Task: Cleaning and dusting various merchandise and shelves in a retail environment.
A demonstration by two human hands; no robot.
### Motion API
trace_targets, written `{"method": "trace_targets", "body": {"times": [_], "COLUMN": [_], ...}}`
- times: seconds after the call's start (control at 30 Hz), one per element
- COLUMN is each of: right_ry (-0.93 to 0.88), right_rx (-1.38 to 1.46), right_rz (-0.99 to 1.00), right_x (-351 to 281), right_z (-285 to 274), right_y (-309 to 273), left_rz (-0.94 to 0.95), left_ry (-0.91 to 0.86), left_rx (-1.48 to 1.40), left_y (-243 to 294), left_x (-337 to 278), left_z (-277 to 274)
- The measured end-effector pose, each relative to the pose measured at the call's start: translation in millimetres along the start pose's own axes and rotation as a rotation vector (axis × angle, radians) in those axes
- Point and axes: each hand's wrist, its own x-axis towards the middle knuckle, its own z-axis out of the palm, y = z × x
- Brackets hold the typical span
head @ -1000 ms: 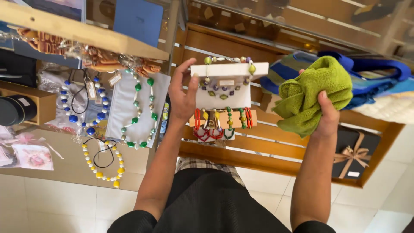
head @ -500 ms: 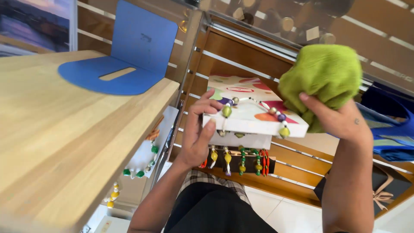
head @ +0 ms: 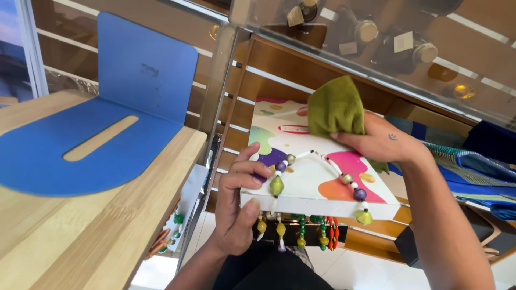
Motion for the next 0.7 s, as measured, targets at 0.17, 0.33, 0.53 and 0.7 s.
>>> {"method": "trace_targets", "body": {"times": [0.17,0.33,0.53,0.7], "right_ry": [-0.345,-0.482,-0.42,-0.478], "right_rx": [0.291,0.297,-0.158,-0.289], "right_rz": [-0.182,-0.41,-0.413,-0.328], "right_x": [-10.4,27.3,127.2,98.6], "right_z": [-9.0,13.7,58.0,46.1], "right_y": [-8.3,-38.9,-27.7,-68.3], "left_rz": [-0.028,-0.041,-0.024,0.015], "left_ry": [0.101,0.102,0.098,0.162], "left_rx": [0.031,0.067,0.083,-0.063], "left_y": [-4.8,-4.1,-5.6,-7.6], "left_x": [-6.2,-6.5,-6.6,-5.3], "left_z": [7.5,6.0,6.1,11.4]}}
